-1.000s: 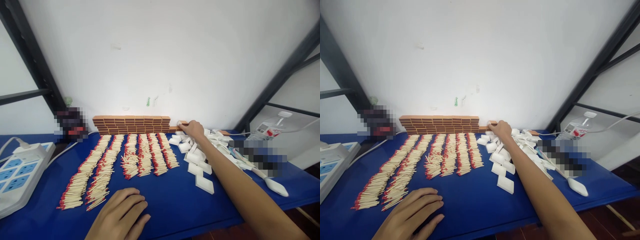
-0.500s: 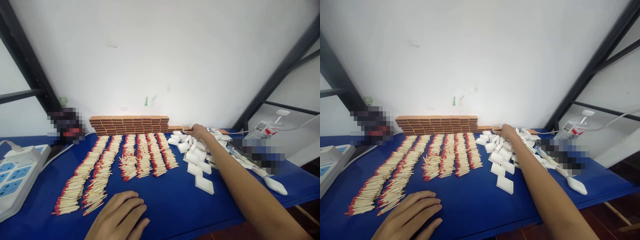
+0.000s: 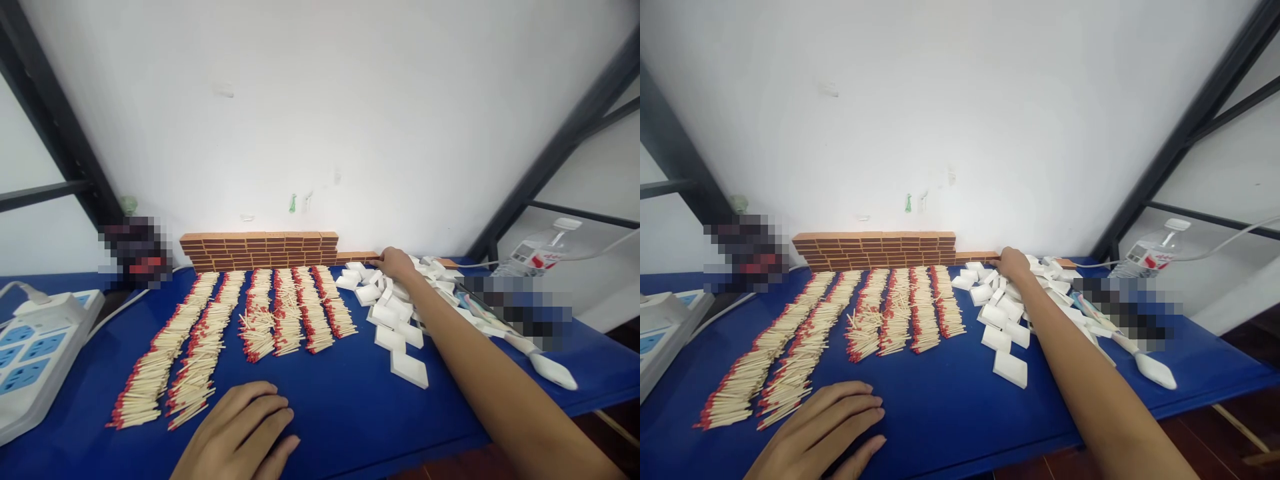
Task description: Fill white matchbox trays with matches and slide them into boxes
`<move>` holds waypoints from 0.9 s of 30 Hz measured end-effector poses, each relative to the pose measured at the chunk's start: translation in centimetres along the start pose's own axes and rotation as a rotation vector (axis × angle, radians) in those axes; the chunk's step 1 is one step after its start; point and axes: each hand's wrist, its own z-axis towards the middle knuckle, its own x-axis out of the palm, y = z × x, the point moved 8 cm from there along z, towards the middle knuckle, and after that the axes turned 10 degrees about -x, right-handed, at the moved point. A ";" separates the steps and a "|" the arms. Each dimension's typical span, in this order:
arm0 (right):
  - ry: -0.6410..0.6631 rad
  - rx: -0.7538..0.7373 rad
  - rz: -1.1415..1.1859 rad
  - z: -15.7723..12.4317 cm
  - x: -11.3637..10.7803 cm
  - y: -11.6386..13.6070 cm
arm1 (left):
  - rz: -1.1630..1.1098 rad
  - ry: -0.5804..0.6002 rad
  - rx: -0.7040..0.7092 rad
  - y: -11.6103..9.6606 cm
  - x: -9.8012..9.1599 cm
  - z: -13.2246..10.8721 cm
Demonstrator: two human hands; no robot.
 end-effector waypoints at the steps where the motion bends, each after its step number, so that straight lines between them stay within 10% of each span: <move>1: -0.006 0.003 -0.004 0.0 0.0 0.0 | -0.002 0.005 0.001 0.0 0.1 0.0; 14: -0.325 -0.168 -0.076 -2.0 -5.3 4.3 | -0.025 0.006 -0.018 0.1 0.0 -0.2; 20: -0.177 -0.453 0.017 -0.8 -4.7 8.4 | -0.046 -0.031 -0.006 -0.1 0.0 0.0; 27: -0.025 -0.499 0.104 -1.9 -3.3 7.3 | -0.038 -0.018 -0.006 0.1 0.0 -0.1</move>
